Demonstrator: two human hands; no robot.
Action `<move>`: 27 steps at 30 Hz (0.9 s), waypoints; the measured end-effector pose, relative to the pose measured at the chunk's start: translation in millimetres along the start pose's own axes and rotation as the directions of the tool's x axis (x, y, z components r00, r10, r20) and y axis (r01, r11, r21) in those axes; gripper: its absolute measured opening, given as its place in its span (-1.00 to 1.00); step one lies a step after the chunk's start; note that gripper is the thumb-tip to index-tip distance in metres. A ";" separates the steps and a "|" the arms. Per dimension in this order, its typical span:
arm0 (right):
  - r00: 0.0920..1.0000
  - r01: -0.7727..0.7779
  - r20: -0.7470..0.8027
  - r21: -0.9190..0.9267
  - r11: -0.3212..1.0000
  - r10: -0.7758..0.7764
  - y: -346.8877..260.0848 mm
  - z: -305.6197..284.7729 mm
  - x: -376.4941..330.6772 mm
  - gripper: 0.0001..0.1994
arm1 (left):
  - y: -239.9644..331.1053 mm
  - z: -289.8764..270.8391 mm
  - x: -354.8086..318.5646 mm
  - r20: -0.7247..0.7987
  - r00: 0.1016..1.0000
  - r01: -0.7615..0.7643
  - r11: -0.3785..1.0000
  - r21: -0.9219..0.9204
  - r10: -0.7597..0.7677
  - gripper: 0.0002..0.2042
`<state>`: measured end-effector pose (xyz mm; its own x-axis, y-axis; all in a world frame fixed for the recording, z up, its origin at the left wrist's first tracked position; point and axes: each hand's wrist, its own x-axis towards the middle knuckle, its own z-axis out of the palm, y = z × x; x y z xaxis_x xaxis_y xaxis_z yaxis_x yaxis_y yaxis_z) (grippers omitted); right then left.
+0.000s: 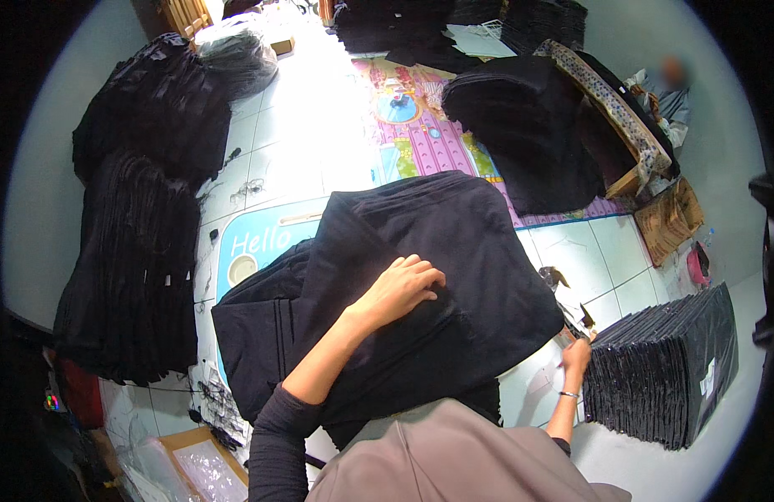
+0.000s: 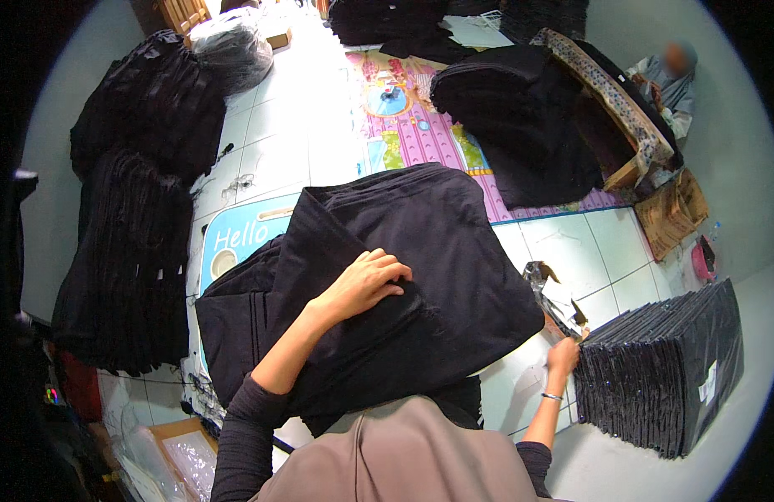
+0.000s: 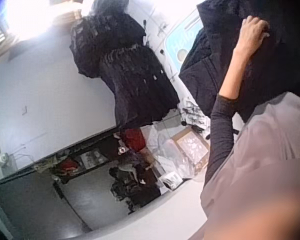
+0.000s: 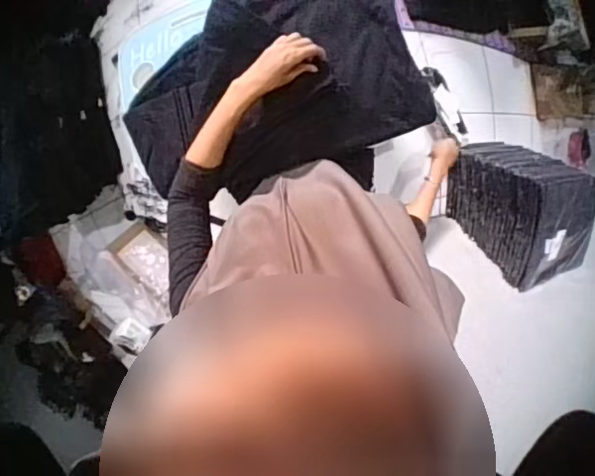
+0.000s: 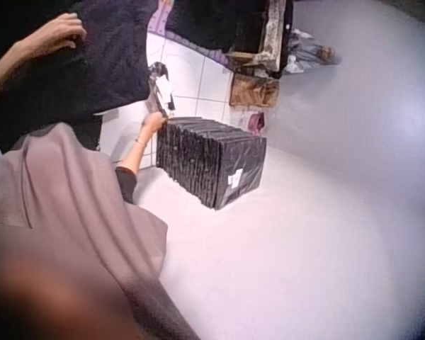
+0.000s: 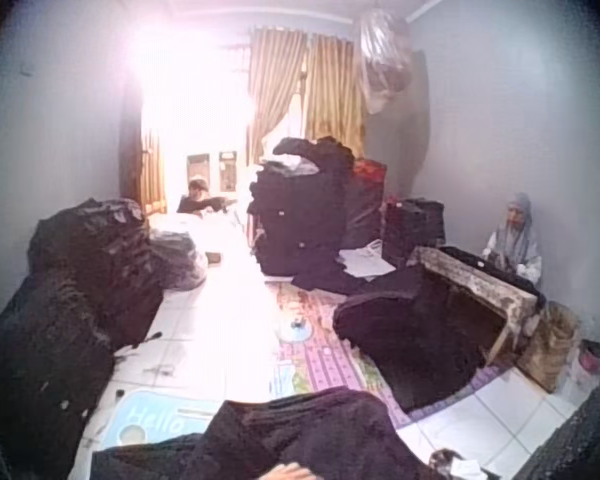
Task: The person folds black garments on a table, places each folded item into a clear plastic bag, and stacks the packaged items. The person also uses a small tool to trim loose threads from the garment edges before packaging.
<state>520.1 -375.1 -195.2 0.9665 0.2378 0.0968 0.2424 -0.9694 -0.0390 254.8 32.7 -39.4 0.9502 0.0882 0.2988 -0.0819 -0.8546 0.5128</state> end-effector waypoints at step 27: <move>0.003 -0.129 0.097 0.987 0.096 -0.995 -357.8 -170.4 -23.1 -0.55 | -5.0 -85.8 -74.5 -0.332 0.805 0.221 0.767 -0.602 -0.492 -0.87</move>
<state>396.6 -44.1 -14.1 -0.2301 0.9715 -0.0574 -0.0181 -0.0632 -0.9978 158.6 74.4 4.8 0.7053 0.6615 0.2548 -0.0334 -0.3280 0.9441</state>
